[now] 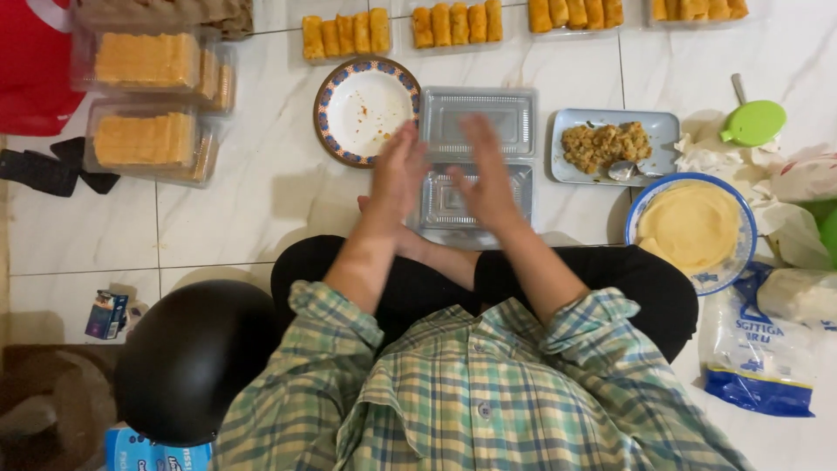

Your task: Packing fried spring rolls into plastic containers and then preparing more rolls by hand using dough and filling on a plate.

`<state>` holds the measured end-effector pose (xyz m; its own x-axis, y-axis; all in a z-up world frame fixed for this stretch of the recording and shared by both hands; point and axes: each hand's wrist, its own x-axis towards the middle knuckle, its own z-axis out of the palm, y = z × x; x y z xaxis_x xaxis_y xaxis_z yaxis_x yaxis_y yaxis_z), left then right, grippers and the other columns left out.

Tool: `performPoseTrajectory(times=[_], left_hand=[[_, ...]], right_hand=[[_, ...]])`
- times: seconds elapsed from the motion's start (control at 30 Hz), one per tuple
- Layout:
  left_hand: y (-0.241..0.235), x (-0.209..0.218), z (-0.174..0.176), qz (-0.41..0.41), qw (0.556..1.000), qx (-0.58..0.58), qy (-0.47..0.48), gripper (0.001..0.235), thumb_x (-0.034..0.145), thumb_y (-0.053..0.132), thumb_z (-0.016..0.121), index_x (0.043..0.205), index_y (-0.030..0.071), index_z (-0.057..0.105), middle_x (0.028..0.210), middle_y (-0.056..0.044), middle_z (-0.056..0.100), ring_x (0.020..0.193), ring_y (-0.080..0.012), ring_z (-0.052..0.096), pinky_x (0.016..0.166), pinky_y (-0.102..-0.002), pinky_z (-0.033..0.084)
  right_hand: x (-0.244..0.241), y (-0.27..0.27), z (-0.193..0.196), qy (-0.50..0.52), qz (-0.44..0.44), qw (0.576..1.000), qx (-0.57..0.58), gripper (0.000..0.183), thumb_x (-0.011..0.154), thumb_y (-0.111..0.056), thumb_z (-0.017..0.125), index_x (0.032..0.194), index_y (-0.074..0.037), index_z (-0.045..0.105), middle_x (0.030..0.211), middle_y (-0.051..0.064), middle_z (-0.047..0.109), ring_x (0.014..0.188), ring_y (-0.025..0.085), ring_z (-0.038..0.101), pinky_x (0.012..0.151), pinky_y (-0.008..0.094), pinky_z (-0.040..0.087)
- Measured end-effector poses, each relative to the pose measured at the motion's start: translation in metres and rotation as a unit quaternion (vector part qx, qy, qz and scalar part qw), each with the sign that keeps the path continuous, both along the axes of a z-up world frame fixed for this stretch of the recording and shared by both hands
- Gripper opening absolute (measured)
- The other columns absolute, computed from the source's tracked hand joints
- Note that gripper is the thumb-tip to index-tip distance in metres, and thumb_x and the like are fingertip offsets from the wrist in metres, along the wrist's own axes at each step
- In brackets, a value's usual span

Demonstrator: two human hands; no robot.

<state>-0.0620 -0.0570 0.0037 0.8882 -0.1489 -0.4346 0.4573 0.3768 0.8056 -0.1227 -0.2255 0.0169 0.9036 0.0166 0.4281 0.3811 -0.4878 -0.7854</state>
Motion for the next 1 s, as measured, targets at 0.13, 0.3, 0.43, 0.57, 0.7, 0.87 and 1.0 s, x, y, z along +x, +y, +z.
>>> performPoseTrajectory(times=[0.13, 0.3, 0.43, 0.57, 0.7, 0.87, 1.0], left_hand=[[0.046, 0.043, -0.09, -0.008, 0.987, 0.16, 0.032, 0.05, 0.105, 0.031, 0.064, 0.149, 0.012, 0.05, 0.147, -0.018, 0.054, 0.135, -0.038, 0.056, 0.109, -0.059, 0.048], [0.021, 0.034, -0.127, -0.354, 0.728, 0.584, -0.061, 0.042, 0.09, 0.032, 0.066, 0.12, 0.003, 0.071, 0.123, -0.024, 0.07, 0.123, -0.0393, 0.065, 0.104, -0.051, 0.054], [0.008, 0.014, -0.109, -0.317, 0.745, 0.584, -0.063, 0.047, 0.088, 0.033, 0.069, 0.121, 0.0, 0.066, 0.119, -0.025, 0.07, 0.119, -0.042, 0.067, 0.099, -0.053, 0.056], [0.013, 0.019, -0.121, -0.284, 0.77, 0.567, -0.072, 0.05, 0.085, 0.036, 0.076, 0.124, 0.009, 0.061, 0.124, -0.016, 0.068, 0.123, -0.0379, 0.065, 0.103, -0.051, 0.053], [0.013, 0.013, -0.091, -0.194, 0.842, 0.501, -0.044, 0.041, 0.081, 0.035, 0.071, 0.116, 0.016, 0.061, 0.114, -0.008, 0.07, 0.119, -0.0313, 0.068, 0.1, -0.044, 0.054], [0.032, 0.018, -0.068, -0.128, 0.874, 0.464, -0.073, 0.038, 0.079, 0.035, 0.069, 0.106, 0.009, 0.067, 0.102, -0.016, 0.072, 0.107, -0.0357, 0.071, 0.091, -0.047, 0.056], [0.059, 0.035, -0.106, -0.072, 0.884, 0.439, -0.144, 0.032, 0.076, 0.032, 0.071, 0.094, 0.008, 0.063, 0.084, -0.018, 0.061, 0.088, -0.033, 0.067, 0.076, -0.049, 0.05]], right_hand=[[0.016, -0.093, -0.11, 0.177, -0.205, 0.959, -0.086, 0.054, 0.092, -0.008, 0.075, 0.142, -0.001, 0.056, 0.136, 0.025, 0.056, 0.13, 0.047, 0.052, 0.108, 0.06, 0.042], [0.011, -0.119, -0.137, 0.532, -0.232, 0.764, -0.284, 0.051, 0.094, -0.031, 0.053, 0.139, -0.007, 0.058, 0.137, 0.021, 0.06, 0.133, 0.042, 0.052, 0.101, 0.073, 0.035], [0.005, -0.118, -0.148, 0.552, -0.225, 0.757, -0.267, 0.052, 0.088, -0.027, 0.055, 0.135, -0.007, 0.062, 0.128, 0.021, 0.067, 0.123, 0.046, 0.061, 0.1, 0.075, 0.03], [0.01, -0.127, -0.141, 0.543, -0.25, 0.769, -0.225, 0.049, 0.09, -0.027, 0.053, 0.136, -0.01, 0.058, 0.127, 0.021, 0.067, 0.121, 0.048, 0.061, 0.098, 0.077, 0.027], [0.005, -0.122, -0.088, 0.51, -0.265, 0.8, -0.175, 0.045, 0.098, -0.032, 0.051, 0.141, -0.016, 0.053, 0.129, 0.016, 0.066, 0.127, 0.045, 0.058, 0.102, 0.067, 0.035], [0.0, -0.107, -0.037, 0.445, -0.246, 0.848, -0.151, 0.047, 0.099, -0.032, 0.054, 0.142, -0.013, 0.058, 0.125, 0.014, 0.071, 0.127, 0.04, 0.06, 0.102, 0.062, 0.04], [-0.008, -0.086, -0.016, 0.348, -0.253, 0.899, -0.087, 0.042, 0.095, -0.024, 0.06, 0.133, -0.006, 0.065, 0.111, 0.024, 0.073, 0.119, 0.047, 0.063, 0.099, 0.064, 0.044]])
